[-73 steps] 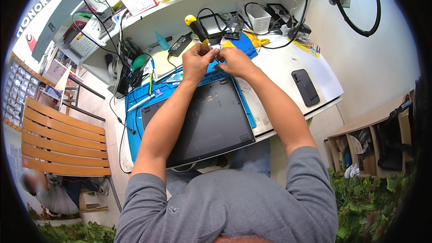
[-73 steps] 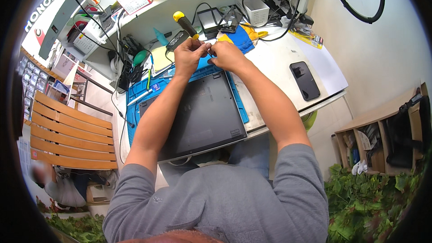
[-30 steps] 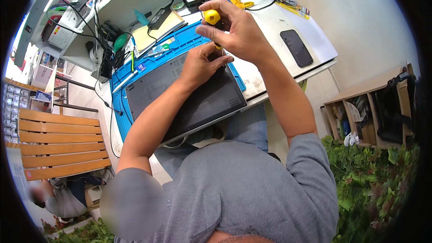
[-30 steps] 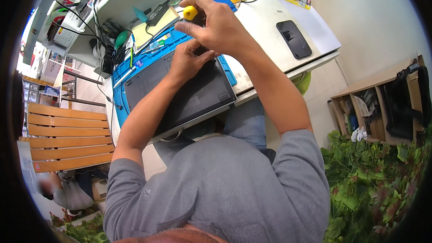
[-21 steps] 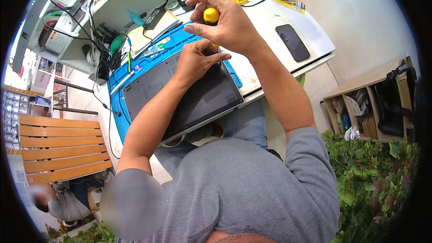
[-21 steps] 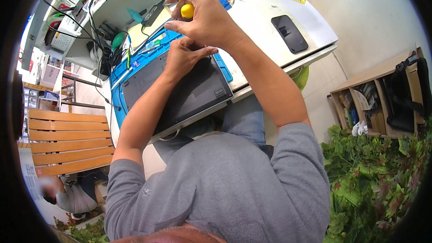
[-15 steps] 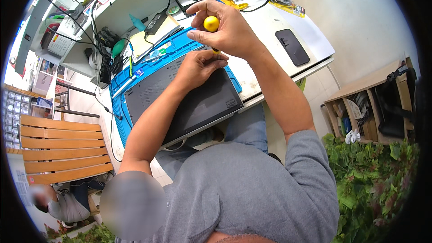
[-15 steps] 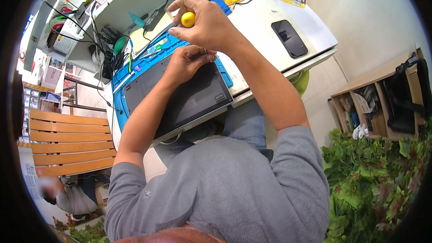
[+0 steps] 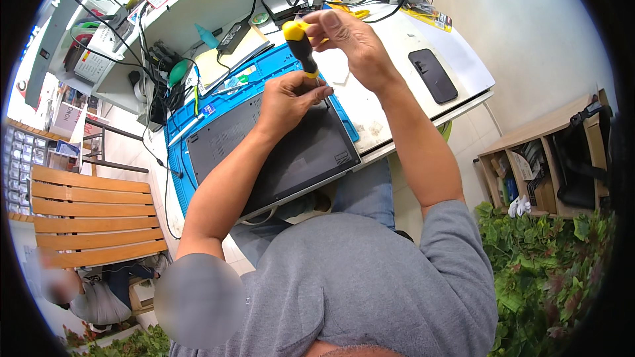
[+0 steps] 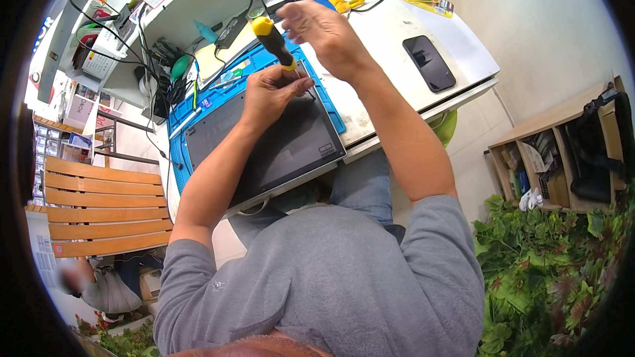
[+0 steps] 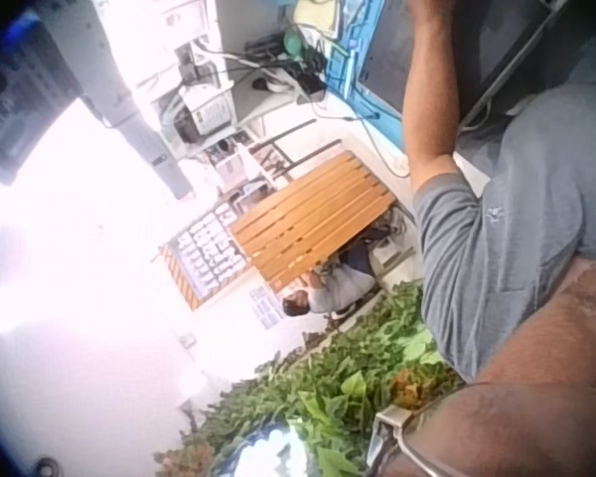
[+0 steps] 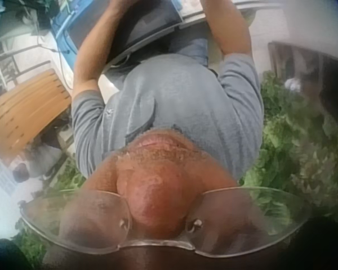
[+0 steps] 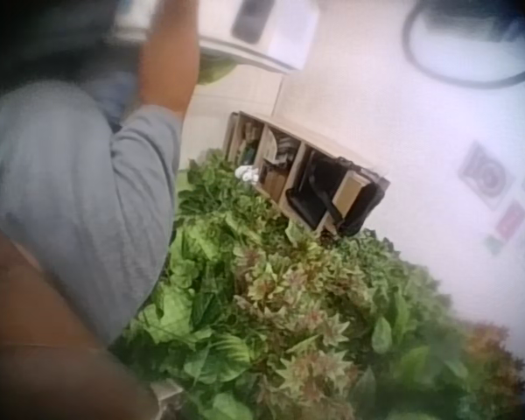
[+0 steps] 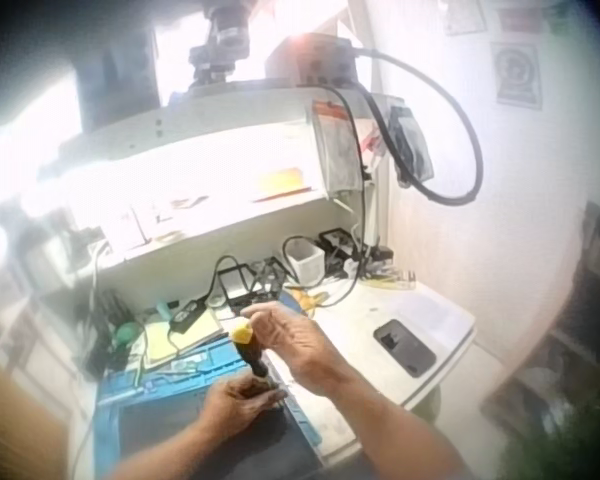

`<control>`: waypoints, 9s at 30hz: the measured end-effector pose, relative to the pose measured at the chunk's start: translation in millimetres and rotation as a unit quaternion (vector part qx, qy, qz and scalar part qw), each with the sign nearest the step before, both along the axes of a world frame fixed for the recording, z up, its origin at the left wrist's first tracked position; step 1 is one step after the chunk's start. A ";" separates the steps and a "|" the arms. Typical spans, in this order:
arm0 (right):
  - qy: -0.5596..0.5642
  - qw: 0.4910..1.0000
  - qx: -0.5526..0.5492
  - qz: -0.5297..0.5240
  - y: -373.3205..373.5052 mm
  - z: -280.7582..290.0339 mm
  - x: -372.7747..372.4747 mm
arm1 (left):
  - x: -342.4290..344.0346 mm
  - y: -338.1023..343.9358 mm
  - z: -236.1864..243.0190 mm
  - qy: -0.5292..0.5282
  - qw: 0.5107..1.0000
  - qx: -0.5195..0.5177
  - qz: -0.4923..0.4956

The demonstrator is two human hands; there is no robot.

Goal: The person unscrews the back cover of a laptop using a screwdriver, removes the cover by hand, and disconnects a cable inside the device.

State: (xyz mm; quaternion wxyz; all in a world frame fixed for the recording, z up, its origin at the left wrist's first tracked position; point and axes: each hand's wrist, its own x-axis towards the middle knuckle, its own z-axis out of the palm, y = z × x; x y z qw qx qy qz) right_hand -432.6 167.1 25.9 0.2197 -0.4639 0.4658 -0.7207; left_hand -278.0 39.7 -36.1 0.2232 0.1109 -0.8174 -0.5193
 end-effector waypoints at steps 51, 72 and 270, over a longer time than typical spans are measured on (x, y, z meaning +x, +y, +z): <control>0.364 0.884 0.020 -0.294 97.1 -2.1 89.0 | 49.1 72.2 -6.2 0.092 0.972 -0.106 -0.188; 0.211 0.972 -0.015 -0.102 111.1 -8.8 71.8 | 57.3 106.2 -12.4 0.127 0.982 -0.131 -0.041; 0.176 0.973 0.001 0.150 -109.6 24.9 139.2 | 150.7 -24.8 19.7 -0.107 0.971 -0.043 0.209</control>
